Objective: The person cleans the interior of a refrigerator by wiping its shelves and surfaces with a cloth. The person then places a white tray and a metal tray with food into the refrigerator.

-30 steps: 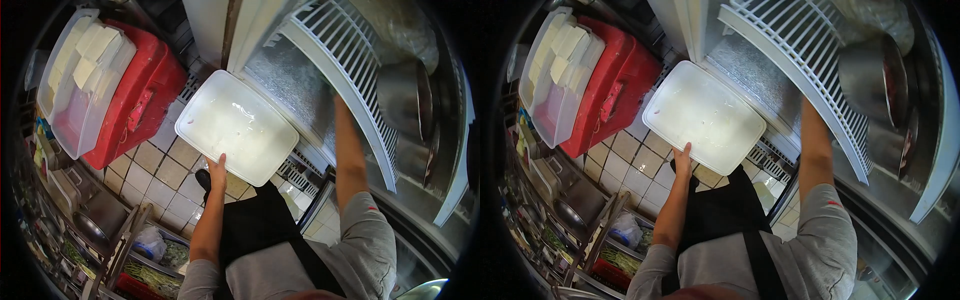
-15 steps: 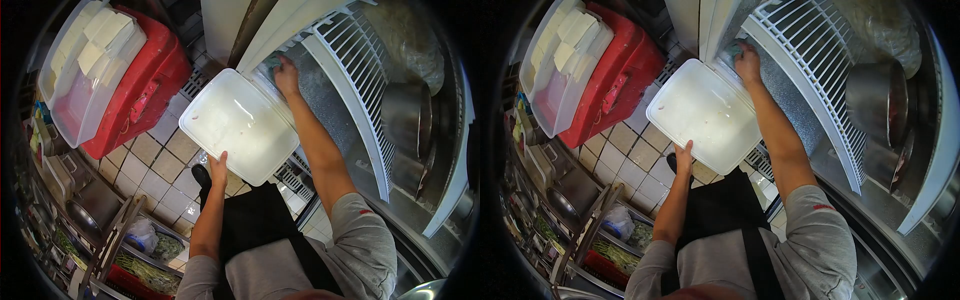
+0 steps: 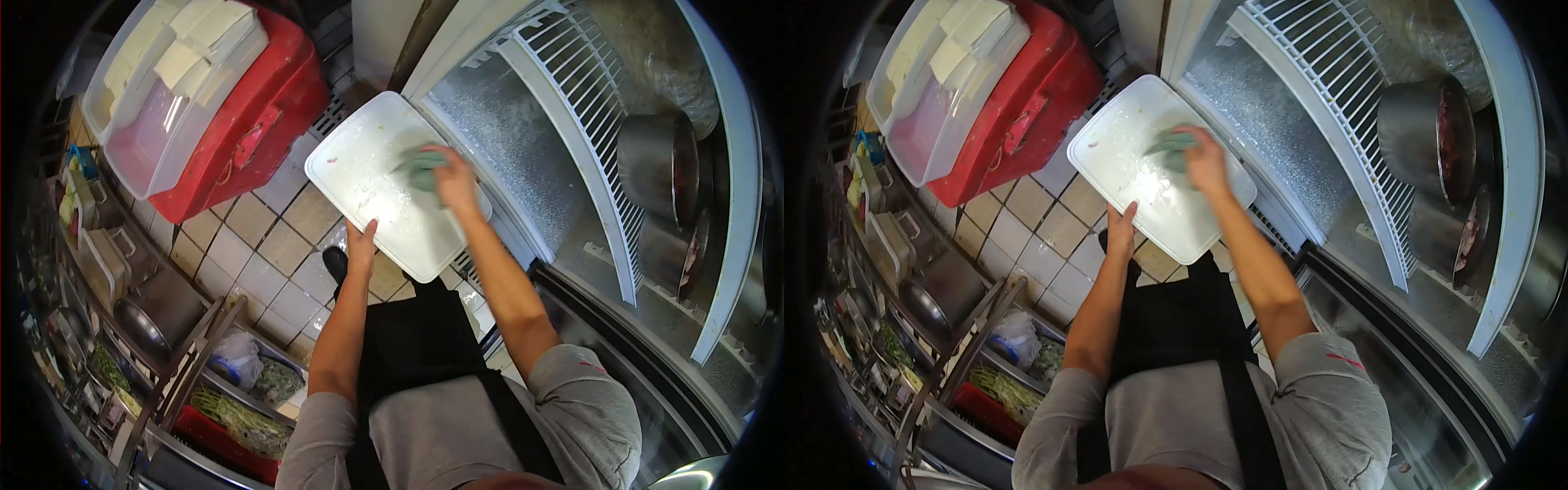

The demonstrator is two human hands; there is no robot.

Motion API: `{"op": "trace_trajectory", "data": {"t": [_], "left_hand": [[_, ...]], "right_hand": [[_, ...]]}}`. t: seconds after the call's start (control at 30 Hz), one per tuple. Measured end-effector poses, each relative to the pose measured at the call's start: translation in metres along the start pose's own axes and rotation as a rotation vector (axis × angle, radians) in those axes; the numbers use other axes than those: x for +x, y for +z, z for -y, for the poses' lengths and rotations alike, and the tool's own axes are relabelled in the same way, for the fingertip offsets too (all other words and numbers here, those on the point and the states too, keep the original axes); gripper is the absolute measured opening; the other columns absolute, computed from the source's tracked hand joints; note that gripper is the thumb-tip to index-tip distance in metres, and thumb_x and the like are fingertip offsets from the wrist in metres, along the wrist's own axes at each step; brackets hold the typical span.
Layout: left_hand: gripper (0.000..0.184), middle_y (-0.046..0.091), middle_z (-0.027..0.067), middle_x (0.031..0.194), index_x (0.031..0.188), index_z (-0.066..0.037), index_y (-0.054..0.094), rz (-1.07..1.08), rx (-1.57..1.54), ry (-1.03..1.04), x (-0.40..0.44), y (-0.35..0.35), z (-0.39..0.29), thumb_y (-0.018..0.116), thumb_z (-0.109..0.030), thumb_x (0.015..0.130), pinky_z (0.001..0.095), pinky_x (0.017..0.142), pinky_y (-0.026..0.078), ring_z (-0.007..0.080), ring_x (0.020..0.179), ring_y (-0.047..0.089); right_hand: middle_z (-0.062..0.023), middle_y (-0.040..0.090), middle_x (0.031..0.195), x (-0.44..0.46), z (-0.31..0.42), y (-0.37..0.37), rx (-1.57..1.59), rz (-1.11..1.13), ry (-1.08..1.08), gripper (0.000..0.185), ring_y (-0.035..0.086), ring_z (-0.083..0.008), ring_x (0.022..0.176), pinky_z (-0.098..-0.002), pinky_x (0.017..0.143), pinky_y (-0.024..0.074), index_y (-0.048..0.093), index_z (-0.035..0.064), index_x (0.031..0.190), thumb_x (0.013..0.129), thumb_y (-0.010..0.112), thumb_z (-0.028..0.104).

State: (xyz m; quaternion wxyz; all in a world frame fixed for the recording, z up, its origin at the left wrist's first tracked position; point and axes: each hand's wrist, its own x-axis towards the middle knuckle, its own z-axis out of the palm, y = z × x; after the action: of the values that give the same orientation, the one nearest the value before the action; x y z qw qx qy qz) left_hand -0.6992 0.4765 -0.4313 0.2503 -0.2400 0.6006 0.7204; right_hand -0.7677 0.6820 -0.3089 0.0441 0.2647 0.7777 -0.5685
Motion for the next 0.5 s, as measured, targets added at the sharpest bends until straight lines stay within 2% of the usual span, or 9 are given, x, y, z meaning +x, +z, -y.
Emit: {"op": "trace_trajectory", "data": {"t": [0.03,0.07,0.13,0.17,0.23,0.33,0.4,0.43,0.5], "left_hand": [[0.057,0.047,0.0129,0.123,0.134,-0.01,0.024,-0.007,-0.052,0.009,-0.003,-0.003,-0.007,0.053,-0.002,0.085,0.0337,0.08,0.05,0.0214,0.105,0.052],[0.057,0.046,0.0128,0.123,0.134,-0.009,0.025,-0.017,-0.027,0.05,-0.007,-0.005,-0.016,0.053,-0.002,0.085,0.0331,0.084,0.047,0.0214,0.107,0.05],[0.057,0.046,0.0126,0.124,0.135,-0.006,0.025,-0.038,0.024,0.134,-0.015,-0.011,-0.038,0.053,-0.002,0.085,0.0321,0.092,0.041,0.0214,0.111,0.047],[0.058,0.045,0.0127,0.125,0.136,-0.004,0.025,-0.062,-0.026,0.149,-0.019,-0.012,-0.051,0.052,0.001,0.085,0.0308,0.098,0.033,0.0212,0.115,0.044],[0.059,0.045,0.0127,0.126,0.136,-0.004,0.024,-0.055,-0.148,0.163,-0.021,-0.021,-0.067,0.051,0.002,0.085,0.0314,0.097,0.034,0.0212,0.114,0.044],[0.056,0.047,0.0139,0.123,0.135,-0.004,0.027,-0.054,-0.296,0.052,-0.025,-0.03,-0.101,0.05,0.002,0.084,0.0337,0.092,0.04,0.0227,0.109,0.049],[0.053,0.05,0.0151,0.121,0.133,-0.004,0.031,-0.06,-0.383,-0.064,-0.025,-0.039,-0.123,0.05,0.001,0.083,0.0358,0.087,0.046,0.0242,0.104,0.053],[0.042,0.057,0.016,0.108,0.124,0.0,0.041,-0.079,-0.395,-0.099,-0.019,-0.045,-0.126,0.052,-0.007,0.084,0.0354,0.079,0.051,0.0249,0.092,0.06],[0.038,0.059,0.0175,0.101,0.117,0.005,0.045,0.031,-0.376,-0.386,-0.001,-0.074,-0.134,0.053,-0.01,0.083,0.0377,0.075,0.052,0.0266,0.086,0.062]], "right_hand": [[-0.0113,0.061,0.102,-0.013,0.009,-0.035,-0.137,-0.067,0.056,0.04,0.057,-0.0184,0.086,-0.0276,0.075,0.0451,0.061,0.0097,0.105,0.071,0.042,-0.003],[-0.0091,0.063,0.098,-0.02,-0.015,-0.064,-0.27,-0.316,-0.294,0.039,0.057,-0.0154,0.085,-0.0256,0.073,0.045,0.062,0.0089,0.105,0.073,0.043,-0.002],[-0.0082,0.063,0.096,-0.036,-0.068,-0.134,-0.002,-0.559,-0.183,0.025,0.059,-0.0171,0.084,-0.0301,0.078,0.0472,0.062,0.0039,0.104,0.08,0.054,0.005],[-0.0098,0.064,0.097,-0.047,-0.1,-0.168,0.325,-0.615,-0.175,0.028,0.06,-0.0224,0.091,-0.0332,0.081,0.0474,0.063,0.0044,0.105,0.079,0.053,0.002],[-0.0144,0.065,0.093,-0.057,-0.157,-0.217,-0.473,-0.851,-0.054,0.029,0.062,-0.026,0.09,-0.0352,0.079,0.0485,0.065,0.0054,0.101,0.074,0.054,0.001],[-0.0177,0.065,0.089,-0.062,-0.183,-0.181,-0.887,-0.768,0.204,0.029,0.062,-0.032,0.088,-0.0382,0.078,0.0487,0.066,0.0055,0.097,0.072,0.052,0.002],[-0.0173,0.064,0.095,-0.046,-0.168,-0.143,-0.902,-0.677,-0.13,0.031,0.06,-0.0353,0.089,-0.04,0.079,0.0476,0.065,0.007,0.1,0.072,0.052,0.002],[-0.0175,0.063,0.098,-0.034,-0.148,-0.125,-0.866,-0.628,-0.247,0.032,0.06,-0.0351,0.089,-0.0396,0.079,0.0475,0.064,0.0075,0.102,0.073,0.052,0.002],[-0.0166,0.063,0.094,-0.004,-0.11,-0.097,-0.635,-0.553,-0.217,0.027,0.059,-0.0333,0.089,-0.0373,0.082,0.0447,0.062,0.0049,0.098,0.074,0.052,0.006]]}}
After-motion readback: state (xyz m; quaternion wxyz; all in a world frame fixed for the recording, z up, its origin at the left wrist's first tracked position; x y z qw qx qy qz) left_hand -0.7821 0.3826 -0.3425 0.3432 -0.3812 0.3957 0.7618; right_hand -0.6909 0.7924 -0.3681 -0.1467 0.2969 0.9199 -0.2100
